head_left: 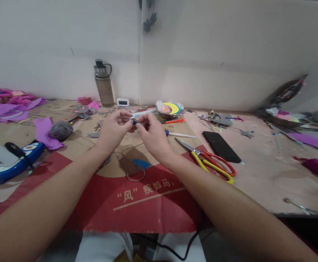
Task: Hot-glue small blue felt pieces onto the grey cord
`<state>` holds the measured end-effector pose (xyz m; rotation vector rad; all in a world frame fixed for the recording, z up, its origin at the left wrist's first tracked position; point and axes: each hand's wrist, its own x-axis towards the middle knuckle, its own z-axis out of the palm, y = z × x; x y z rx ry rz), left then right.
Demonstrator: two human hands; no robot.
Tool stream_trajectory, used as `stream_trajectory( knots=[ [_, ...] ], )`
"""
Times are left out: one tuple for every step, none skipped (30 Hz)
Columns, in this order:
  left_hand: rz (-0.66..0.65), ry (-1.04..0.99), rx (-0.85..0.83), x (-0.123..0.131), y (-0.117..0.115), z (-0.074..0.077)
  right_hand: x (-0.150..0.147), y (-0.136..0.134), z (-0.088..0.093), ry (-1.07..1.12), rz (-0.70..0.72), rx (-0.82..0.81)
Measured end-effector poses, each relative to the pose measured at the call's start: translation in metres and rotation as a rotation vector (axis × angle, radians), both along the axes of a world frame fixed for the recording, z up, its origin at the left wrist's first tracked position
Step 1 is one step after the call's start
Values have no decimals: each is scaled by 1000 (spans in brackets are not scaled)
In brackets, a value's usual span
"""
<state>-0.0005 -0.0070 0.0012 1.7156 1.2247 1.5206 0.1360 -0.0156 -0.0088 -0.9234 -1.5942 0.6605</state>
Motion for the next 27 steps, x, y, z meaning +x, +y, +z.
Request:
stream_trajectory(
  knots=[
    [-32, -39, -21, 1, 0, 0, 1, 0, 0, -23, -15, 17],
    [-55, -68, -39, 1, 0, 0, 2, 1, 0, -43, -30, 28],
    [-71, -88, -56, 2, 0, 0, 3, 1, -1, -64, -43, 37],
    [-81, -101, -69, 2, 0, -1, 3, 1, -1, -84, -58, 47],
    [-88, -108, -78, 2, 0, -1, 4, 2, -1, -105, -75, 59],
    [-95, -113, -82, 2, 1, -2, 5, 2, -1, -125, -92, 70],
    [-102, -117, -82, 1, 1, -3, 5, 2, -1, -143, -108, 80],
    [-107, -120, -82, 1, 1, -4, 6, 2, -1, -157, -123, 86],
    [-112, -124, -84, 1, 1, -4, 6, 2, 0, -169, -137, 87],
    [-115, -127, -87, 1, 1, -4, 6, 2, 0, -176, -148, 83],
    [-117, -129, -89, 1, 1, -4, 7, 2, 1, -181, -155, 75],
    [-118, -131, -89, 1, 0, -4, 7, 2, 2, -184, -159, 64],
    [-121, -130, -87, 2, 0, -3, 7, 2, 2, -186, -160, 52],
    [-124, -128, -85, 2, -1, -3, 7, 2, 3, -187, -161, 42],
    [-127, -126, -84, 2, -1, -3, 8, 1, 4, -187, -162, 36],
    [-127, -125, -85, 3, -1, -2, 8, 1, 4, -188, -162, 33],
    [-125, -124, -87, 3, -1, -2, 8, 1, 4, -189, -163, 33],
    [-122, -124, -89, 3, -1, -2, 8, 1, 5, -190, -164, 34],
    [-120, -123, -89, 3, -1, -2, 8, 0, 5, -191, -165, 36],
    [-118, -120, -87, 3, -1, -2, 8, 0, 5, -192, -166, 37],
    [-117, -115, -84, 3, -1, -1, 9, 0, 5, -193, -165, 37],
    [-117, -107, -83, 3, -1, -1, 9, 0, 4, -193, -165, 37],
    [-115, -100, -83, 3, -2, -1, 9, 0, 4, -193, -165, 36],
    [-112, -95, -86, 3, -2, 0, 8, 0, 4, -194, -163, 35],
    [-108, -89, -90, 3, -3, 1, 8, 0, 3, -194, -161, 34],
    [-104, -86, -93, 4, -3, 1, 8, 0, 3, -195, -160, 33],
    [-101, -87, -96, 4, -4, 2, 8, 0, 3, -196, -161, 33]
  ],
)
